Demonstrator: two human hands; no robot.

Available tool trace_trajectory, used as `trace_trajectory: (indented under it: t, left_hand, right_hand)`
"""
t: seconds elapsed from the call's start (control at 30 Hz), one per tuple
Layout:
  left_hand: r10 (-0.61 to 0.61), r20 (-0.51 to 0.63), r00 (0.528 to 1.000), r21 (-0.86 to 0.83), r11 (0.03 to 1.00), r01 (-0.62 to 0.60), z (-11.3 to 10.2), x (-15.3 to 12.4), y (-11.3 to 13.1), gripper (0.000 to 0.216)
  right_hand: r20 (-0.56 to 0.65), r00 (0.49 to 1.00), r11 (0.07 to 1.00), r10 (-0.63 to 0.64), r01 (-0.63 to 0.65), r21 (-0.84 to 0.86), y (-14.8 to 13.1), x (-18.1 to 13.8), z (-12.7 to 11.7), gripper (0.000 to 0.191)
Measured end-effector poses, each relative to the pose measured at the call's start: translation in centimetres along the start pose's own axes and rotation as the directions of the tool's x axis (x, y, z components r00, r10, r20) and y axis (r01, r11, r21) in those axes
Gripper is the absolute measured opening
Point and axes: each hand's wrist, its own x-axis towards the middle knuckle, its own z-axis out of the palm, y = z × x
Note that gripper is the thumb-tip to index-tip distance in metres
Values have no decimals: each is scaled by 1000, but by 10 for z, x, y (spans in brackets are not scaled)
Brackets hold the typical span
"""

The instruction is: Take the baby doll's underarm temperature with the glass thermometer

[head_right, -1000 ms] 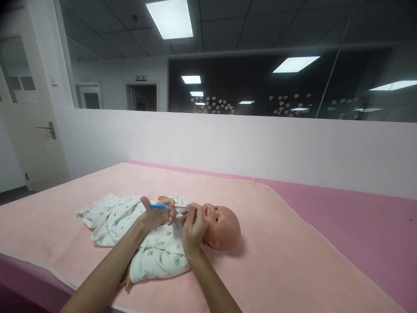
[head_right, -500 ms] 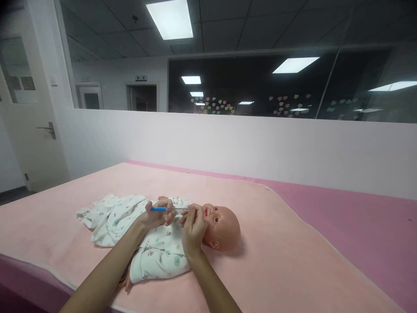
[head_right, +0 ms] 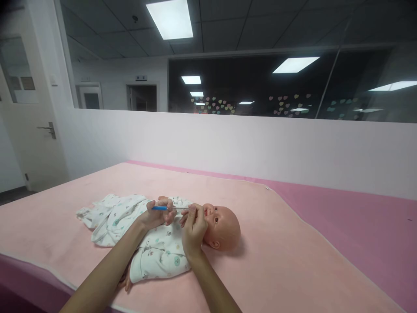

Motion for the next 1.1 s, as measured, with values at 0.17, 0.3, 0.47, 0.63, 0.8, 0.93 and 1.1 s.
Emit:
trace_trajectory:
  t: [0.17,0.3,0.47,0.63,0.8,0.93,1.1]
  left_hand:
    - [7,-13,1000,-33,999,-7,0,1,-1,51]
    - [34,-48,998,-64,997,-37,0,2,-2,46]
    - [53,-83,995,-63,996,-58,0,4,-2,47]
    - [83,-99,992,-56,994,-89,4,4,0,46]
    - [73,-132,989,-72,994,-83,8,4,2,48]
    - [76,-112,991,-87,992,-86,7,4,2,48]
    - [84,-117,990,-94,991,-95,6,4,1,49]
  right_hand:
    - [-9,1000,1000,-2,2,-1,-1,1,0,22]
    - [-23,1000,1000,0,0,-12,-1,1,-1,23]
    - [-25,1000,1000,-8,7,-27,-1,2,-1,24]
    - [-13,1000,1000,6,-6,-30,-2,1,-1,24]
    - [2,1000,1000,14,-14,-26,-1,0,0,24]
    - [7,1000,999,21,-21,-26,-1,-1,0,24]
    - [18,1000,999,24,-23,-29,-1,-2,0,25]
